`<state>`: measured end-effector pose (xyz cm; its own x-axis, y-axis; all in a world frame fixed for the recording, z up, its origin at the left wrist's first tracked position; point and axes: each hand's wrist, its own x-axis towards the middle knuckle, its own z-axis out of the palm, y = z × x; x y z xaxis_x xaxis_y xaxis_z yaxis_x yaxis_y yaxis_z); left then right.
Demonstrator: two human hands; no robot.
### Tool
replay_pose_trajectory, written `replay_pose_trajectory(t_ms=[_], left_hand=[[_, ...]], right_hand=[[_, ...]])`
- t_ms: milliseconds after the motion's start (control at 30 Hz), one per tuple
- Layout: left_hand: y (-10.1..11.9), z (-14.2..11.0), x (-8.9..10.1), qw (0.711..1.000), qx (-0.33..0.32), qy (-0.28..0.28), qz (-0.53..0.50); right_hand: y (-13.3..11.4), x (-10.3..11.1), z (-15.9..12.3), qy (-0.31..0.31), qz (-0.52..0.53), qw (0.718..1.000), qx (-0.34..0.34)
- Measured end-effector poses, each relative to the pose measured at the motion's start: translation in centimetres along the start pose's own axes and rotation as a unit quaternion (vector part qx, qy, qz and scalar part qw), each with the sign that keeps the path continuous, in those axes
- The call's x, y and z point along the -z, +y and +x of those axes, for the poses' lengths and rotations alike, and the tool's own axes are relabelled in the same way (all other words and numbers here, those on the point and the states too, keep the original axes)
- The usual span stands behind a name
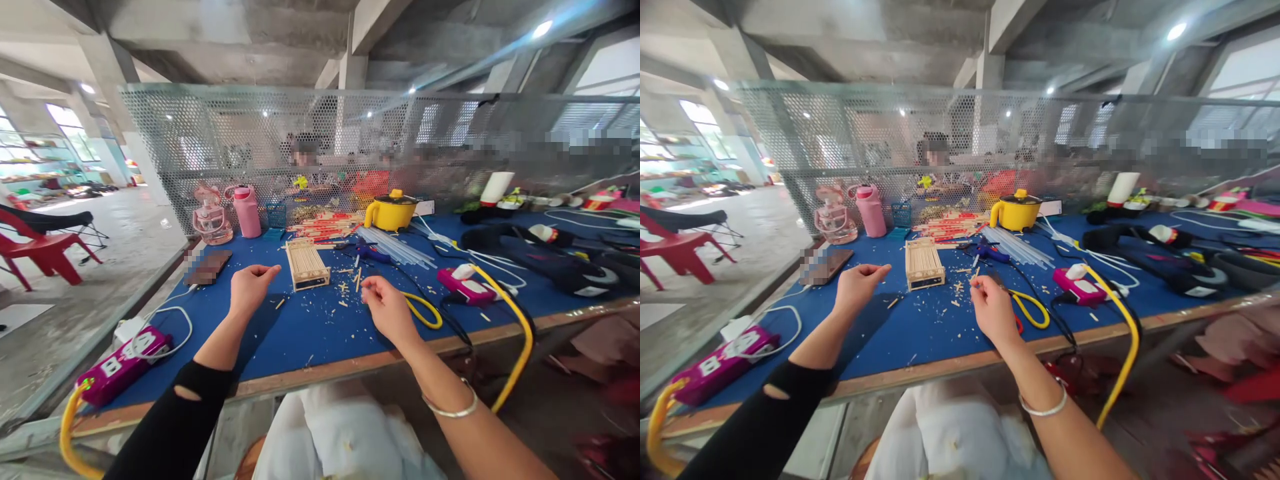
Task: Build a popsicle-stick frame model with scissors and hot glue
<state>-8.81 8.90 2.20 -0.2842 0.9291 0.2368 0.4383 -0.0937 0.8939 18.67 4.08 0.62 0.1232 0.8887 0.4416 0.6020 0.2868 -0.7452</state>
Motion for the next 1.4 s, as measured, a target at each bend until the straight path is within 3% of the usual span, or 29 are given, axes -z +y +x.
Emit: replay_pose_trajectory(t_ms=[100,167,267,333,500,633,767,867,1000,1167,1267,1333,1400], left_hand=[[0.3,-2.5,-0.3,0.994,-0.027,-0.103,-0.002],[0.6,-3.6,-0.6,0.984,-0.090,-0.155,-0.015],[1.3,-4.0,-1.2,0.968,-0.200,-0.146,-0.027],[1.8,-3.4,-1.7,0.968,-0.223,-0.116,-0.018],[2.0,-1.6,-3.3,0.969,-0.237,-0.073,0.009],[1.7,-2.0,-3.6,0.974,-0.215,-0.073,-0.009],[2.1,-5.1,-2.7,0.987,-0.123,-0.084,-0.059],[2.1,-8.7,-2.7,0.982,-0.071,-0.166,-0.057],[1.5,-11.9,-3.8,0.980,-0.102,-0.170,-0.002],[1.4,-12.0,-4.4,0.969,-0.132,-0.199,0.066],[1.6,-11.7,-4.2,0.967,-0.131,-0.198,0.092],[1.7,-11.5,-4.1,0.971,-0.117,-0.179,0.104],[1.6,-11.3,-4.2,0.976,-0.102,-0.162,0.100]], right_hand=[[0.5,1.4,-1.4,-0.001,-0.032,0.999,-0.009],[0.5,1.7,-1.7,-0.027,-0.075,0.997,0.001],[0.0,1.2,-1.3,-0.102,-0.150,0.983,0.033],[-0.4,0.5,-0.7,-0.140,-0.170,0.974,0.046],[-0.1,-0.8,1.5,-0.192,-0.190,0.961,0.053],[0.5,-1.2,2.5,-0.214,-0.195,0.955,0.065],[0.0,-0.9,1.5,-0.216,-0.191,0.954,0.082],[-0.7,-0.5,-0.1,-0.225,-0.171,0.953,0.107],[-1.5,-0.4,-1.9,-0.246,-0.117,0.950,0.149],[-2.2,-1.3,-2.8,-0.272,-0.086,0.944,0.164],[-1.8,-0.9,-2.7,-0.238,-0.087,0.954,0.161],[-0.8,0.3,-2.1,-0.152,-0.140,0.968,0.143],[0.9,2.2,-1.0,-0.056,-0.260,0.959,0.095]])
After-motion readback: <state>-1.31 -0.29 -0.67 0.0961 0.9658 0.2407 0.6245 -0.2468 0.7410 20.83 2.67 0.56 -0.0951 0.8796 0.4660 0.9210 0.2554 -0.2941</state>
